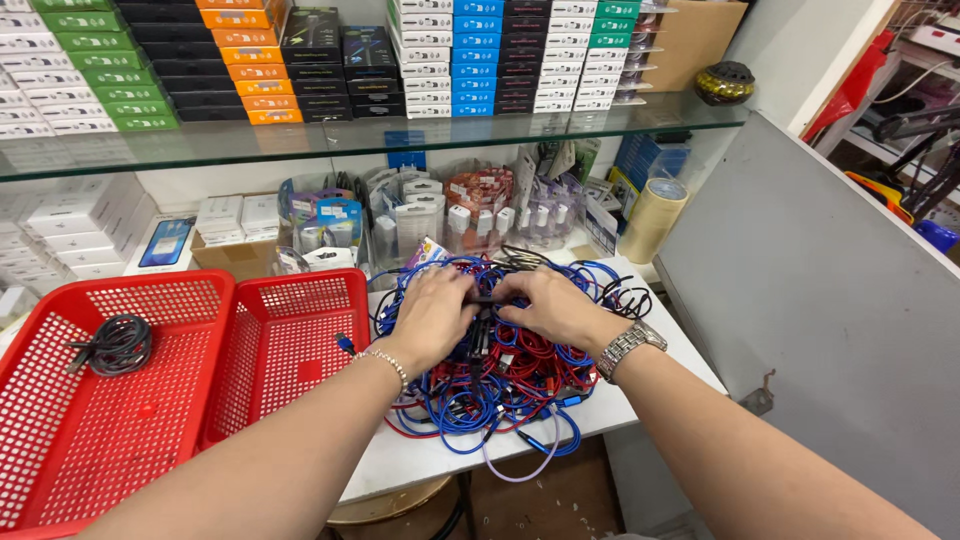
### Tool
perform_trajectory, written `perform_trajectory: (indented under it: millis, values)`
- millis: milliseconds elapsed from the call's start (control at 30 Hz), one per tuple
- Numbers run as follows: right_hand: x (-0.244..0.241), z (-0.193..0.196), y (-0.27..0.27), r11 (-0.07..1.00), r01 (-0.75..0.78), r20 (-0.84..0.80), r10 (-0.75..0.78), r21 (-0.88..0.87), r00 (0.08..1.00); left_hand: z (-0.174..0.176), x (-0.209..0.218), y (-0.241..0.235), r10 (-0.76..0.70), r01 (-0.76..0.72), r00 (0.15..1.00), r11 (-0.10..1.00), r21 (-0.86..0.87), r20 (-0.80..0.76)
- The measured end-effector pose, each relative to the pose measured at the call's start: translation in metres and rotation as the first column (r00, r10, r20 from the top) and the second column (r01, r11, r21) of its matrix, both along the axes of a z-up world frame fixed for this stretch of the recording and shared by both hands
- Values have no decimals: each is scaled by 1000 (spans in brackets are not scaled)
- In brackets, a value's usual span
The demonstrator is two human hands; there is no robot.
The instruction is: The person untangles and coils various colored cables from a pile on a counter, then places each coiled cable into a red basket. The person handles black, blue, red, and beige cables one at a time.
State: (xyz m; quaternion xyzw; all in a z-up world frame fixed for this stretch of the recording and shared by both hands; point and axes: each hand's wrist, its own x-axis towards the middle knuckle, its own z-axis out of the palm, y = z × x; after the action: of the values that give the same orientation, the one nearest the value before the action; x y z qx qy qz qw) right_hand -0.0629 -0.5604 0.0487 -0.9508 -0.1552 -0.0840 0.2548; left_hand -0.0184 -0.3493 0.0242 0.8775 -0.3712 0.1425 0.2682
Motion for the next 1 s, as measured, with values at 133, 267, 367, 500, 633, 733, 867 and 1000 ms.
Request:
perform_trajectory:
  millis: [133, 267, 367, 500, 633, 733, 867, 1000]
  values:
    - [8, 34, 7, 991, 126, -12, -126, 47, 992, 18, 24, 8, -1, -37, 991, 959, -281, -134]
    - [22, 75, -14, 978, 162, 156, -182, 134, 971, 33, 41, 35, -117, -191, 813, 872, -450, -571]
    - [24, 83, -20, 985, 167, 275, -173, 45, 946, 35, 48, 55, -496, -307, 517, 653, -692, -698]
    - [24, 74, -8, 975, 222, 212, -220, 14, 952, 29, 56, 77, -582, -501, 393, 513, -697, -711]
    - [16, 64, 10, 967, 223, 237, -189, -125, 953, 26, 61, 102, -683, -662, 403, 242, -709, -610]
    - [0, 43, 39, 980, 83, 640, 55, -183, 766, 27, 59, 106, -645, -683, 468, 170, -710, -605]
    - [-4, 30, 64, 1000, -7, 519, 10, -6, 855, 33, 45, 103, -663, -600, 432, 295, -743, -612]
    - [10, 16, 77, 983, 21, -230, 22, 180, 973, 43, 32, 103, -631, -555, 442, 366, -747, -638]
